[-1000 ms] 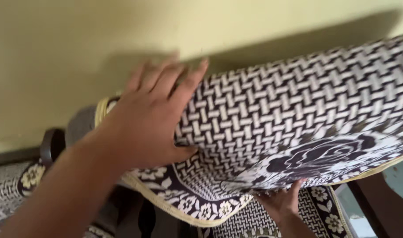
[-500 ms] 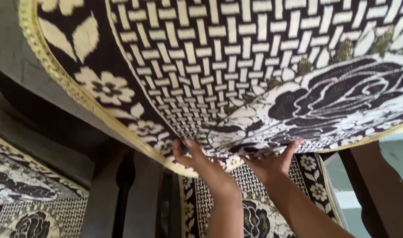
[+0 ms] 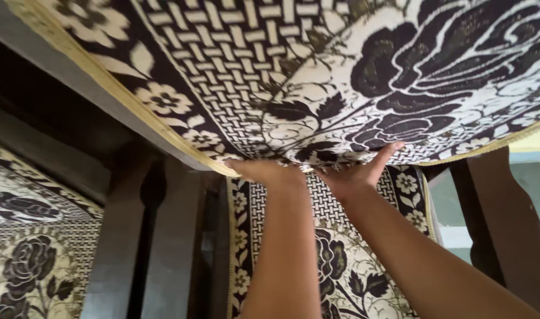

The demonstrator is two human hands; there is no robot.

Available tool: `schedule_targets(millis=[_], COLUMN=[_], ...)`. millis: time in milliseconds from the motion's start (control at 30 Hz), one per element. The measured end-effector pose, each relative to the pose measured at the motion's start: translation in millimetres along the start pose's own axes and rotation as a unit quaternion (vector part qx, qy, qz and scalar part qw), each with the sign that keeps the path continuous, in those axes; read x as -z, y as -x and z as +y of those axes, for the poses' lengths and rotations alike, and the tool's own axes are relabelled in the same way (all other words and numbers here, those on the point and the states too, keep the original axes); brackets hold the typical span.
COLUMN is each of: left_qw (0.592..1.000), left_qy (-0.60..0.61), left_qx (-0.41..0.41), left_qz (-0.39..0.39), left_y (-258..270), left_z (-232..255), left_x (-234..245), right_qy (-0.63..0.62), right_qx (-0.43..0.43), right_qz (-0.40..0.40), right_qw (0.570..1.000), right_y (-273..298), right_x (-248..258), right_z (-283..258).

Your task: The person fits a grey padded backrest into a wooden chair and then adjusts a patterned black and white fabric cover over the seat and backrest.

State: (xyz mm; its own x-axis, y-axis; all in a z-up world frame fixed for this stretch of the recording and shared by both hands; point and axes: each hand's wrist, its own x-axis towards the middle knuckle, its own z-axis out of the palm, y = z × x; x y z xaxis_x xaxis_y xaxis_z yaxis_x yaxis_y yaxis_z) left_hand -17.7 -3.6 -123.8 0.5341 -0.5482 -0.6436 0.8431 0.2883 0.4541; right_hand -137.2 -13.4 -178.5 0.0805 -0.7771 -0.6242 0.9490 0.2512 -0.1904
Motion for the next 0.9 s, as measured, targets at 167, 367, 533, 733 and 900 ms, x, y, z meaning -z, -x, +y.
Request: schedule_targets(millis=[167, 367, 533, 733, 900], left_qw=[0.995, 0.978, 0.978, 0.986, 0.987], left_qy=[0.012, 0.075, 0.099, 0.04, 0.034], left_qx=[0.102, 0.121, 0.069, 0.051, 0.047], left_qz=[-0.013, -0.151, -0.171, -0.152, -0.151], left_y=[-25, -64, -88, -102, -116], left_z=[-3, -11, -27, -33, -35], left_x=[46, 45, 49, 61, 67], right_qy=[0.008, -0.015, 0.025, 0.072, 0.139], right_qx=[0.016, -0.023, 0.054, 0.12, 0.132], right_qz=[0.108, -0.011, 0.003, -0.025, -0.131], right_qw=[0.994, 1.0, 0.998, 0.99, 0.973], right_y=[-8, -14, -35, -81, -92], right_x=[13, 44, 60, 98, 117], right_z=[-8, -44, -74, -95, -107])
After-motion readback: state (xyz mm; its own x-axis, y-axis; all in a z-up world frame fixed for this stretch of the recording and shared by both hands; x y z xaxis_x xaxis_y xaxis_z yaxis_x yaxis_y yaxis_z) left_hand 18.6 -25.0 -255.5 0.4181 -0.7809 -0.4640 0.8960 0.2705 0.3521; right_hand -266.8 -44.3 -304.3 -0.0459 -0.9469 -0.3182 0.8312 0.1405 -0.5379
